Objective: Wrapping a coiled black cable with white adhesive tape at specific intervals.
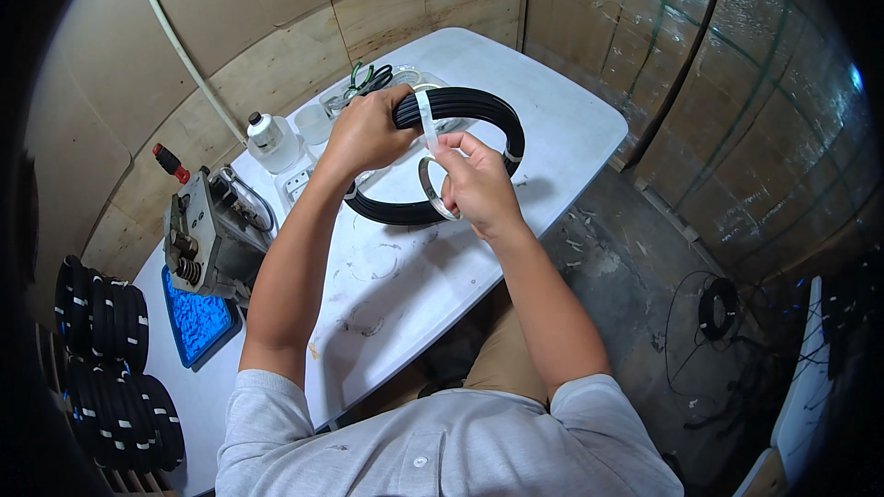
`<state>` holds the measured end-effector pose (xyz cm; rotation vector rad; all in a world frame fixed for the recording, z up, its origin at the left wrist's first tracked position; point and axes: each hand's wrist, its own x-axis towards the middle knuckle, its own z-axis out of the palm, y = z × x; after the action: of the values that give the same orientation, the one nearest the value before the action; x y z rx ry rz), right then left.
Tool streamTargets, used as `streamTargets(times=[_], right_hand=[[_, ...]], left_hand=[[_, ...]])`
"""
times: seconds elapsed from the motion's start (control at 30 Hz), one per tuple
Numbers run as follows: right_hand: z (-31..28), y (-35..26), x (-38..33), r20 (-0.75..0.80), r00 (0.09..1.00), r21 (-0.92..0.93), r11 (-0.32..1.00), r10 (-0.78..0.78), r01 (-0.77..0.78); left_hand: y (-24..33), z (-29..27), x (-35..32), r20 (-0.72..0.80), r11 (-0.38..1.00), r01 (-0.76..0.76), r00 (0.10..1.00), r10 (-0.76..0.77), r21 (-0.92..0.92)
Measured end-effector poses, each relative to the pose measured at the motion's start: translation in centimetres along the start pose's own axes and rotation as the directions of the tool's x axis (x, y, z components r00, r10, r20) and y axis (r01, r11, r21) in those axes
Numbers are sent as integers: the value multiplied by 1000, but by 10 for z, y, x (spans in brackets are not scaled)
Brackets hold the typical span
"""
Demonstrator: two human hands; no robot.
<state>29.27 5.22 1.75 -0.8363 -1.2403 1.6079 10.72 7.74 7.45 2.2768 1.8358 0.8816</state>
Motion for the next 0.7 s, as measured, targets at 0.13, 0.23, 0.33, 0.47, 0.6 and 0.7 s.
streamTargets(times=[0.13, 0.23, 0.33, 0.47, 0.6, 0.7], right_hand=[[-3, 6, 2, -39, 998, -134, 990, -45, 40], [0, 13, 9, -76, 997, -26, 1000, 13, -15], [-1, 18, 20, -77, 997, -59, 998, -3, -1], [0, 21, 38, -135, 986, -157, 984, -101, 79], [3, 19, 47, -167, 979, -179, 980, -120, 89], [2, 16, 49, -181, 978, -189, 980, -101, 66]], left_hand=[[2, 1, 0, -3, 1000, 6, 1000, -6, -12], [5, 3, 0, 17, 1000, 27, 999, -27, -1], [3, 3, -2, 29, 999, 43, 999, -43, -2], [2, 6, -1, 45, 999, 34, 998, -34, -12], [-5, 6, -2, 57, 999, -23, 998, 25, -36], [-10, 8, -4, -38, 989, -146, 989, 145, -28]])
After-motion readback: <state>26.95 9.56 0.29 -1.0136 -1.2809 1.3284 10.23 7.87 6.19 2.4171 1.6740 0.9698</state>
